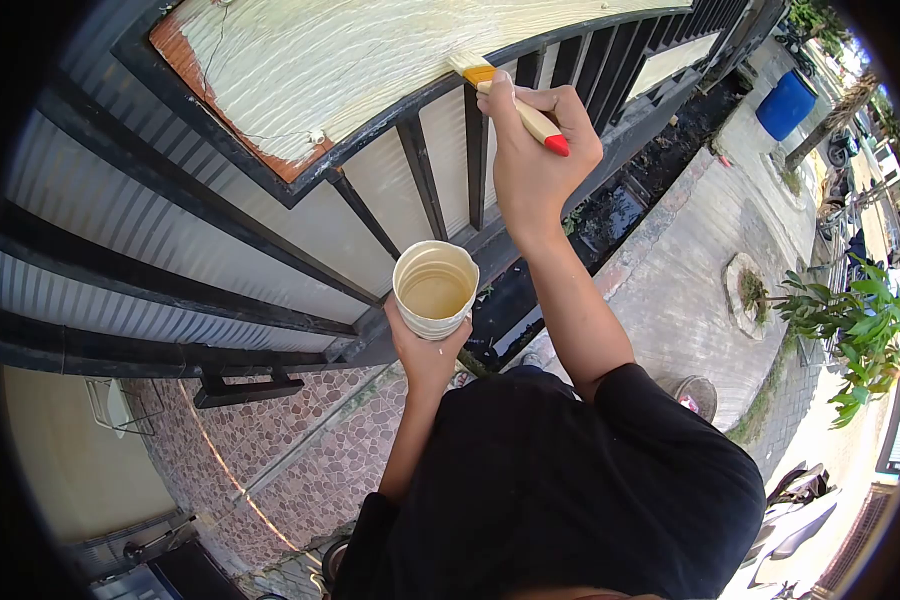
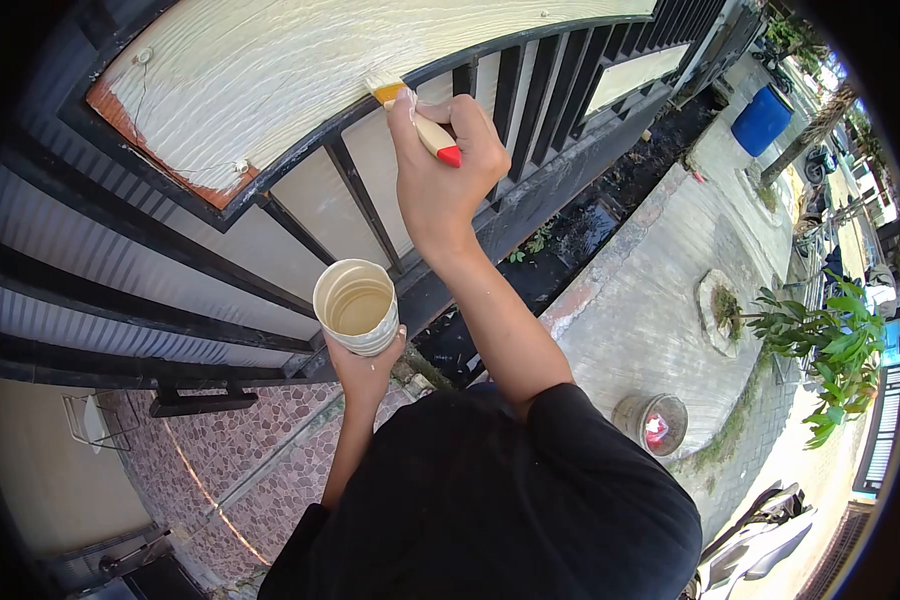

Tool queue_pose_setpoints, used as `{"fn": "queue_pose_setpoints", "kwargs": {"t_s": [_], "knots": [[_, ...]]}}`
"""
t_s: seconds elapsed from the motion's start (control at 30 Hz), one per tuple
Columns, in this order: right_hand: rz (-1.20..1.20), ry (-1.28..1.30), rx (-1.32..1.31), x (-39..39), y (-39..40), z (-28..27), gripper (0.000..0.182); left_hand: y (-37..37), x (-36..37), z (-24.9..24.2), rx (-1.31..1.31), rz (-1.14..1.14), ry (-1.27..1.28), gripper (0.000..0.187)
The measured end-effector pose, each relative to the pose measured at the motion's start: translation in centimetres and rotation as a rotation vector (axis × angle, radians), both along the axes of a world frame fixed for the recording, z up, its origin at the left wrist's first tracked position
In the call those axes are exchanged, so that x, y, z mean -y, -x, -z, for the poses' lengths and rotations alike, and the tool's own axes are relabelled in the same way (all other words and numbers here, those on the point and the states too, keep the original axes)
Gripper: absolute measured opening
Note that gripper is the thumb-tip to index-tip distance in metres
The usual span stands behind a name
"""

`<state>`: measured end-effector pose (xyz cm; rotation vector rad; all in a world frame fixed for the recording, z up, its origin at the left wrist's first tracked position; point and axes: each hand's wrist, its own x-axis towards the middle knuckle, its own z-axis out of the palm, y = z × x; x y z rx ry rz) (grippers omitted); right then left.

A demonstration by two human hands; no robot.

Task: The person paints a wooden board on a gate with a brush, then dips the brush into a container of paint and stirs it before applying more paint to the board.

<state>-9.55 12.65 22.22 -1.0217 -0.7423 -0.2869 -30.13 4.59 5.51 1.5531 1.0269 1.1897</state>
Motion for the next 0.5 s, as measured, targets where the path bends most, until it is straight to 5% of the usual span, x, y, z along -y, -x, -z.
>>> {"fn": "queue_pose_setpoints", "kwargs": {"t_s": [0.3, 0.5], "knots": [[-0.191, 0.093, -0.034, 1.6, 3.6, -0.3, 0.031, 0.1, 0.0, -0.6, 0.000, 0.016, 0.024, 0.089], [0.102, 0.049, 0.033, -0.1, -1.0, -0.1, 0.030, 0.4, 0.1, -0.6, 0.002, -0.022, 0.001, 0.089]]}}
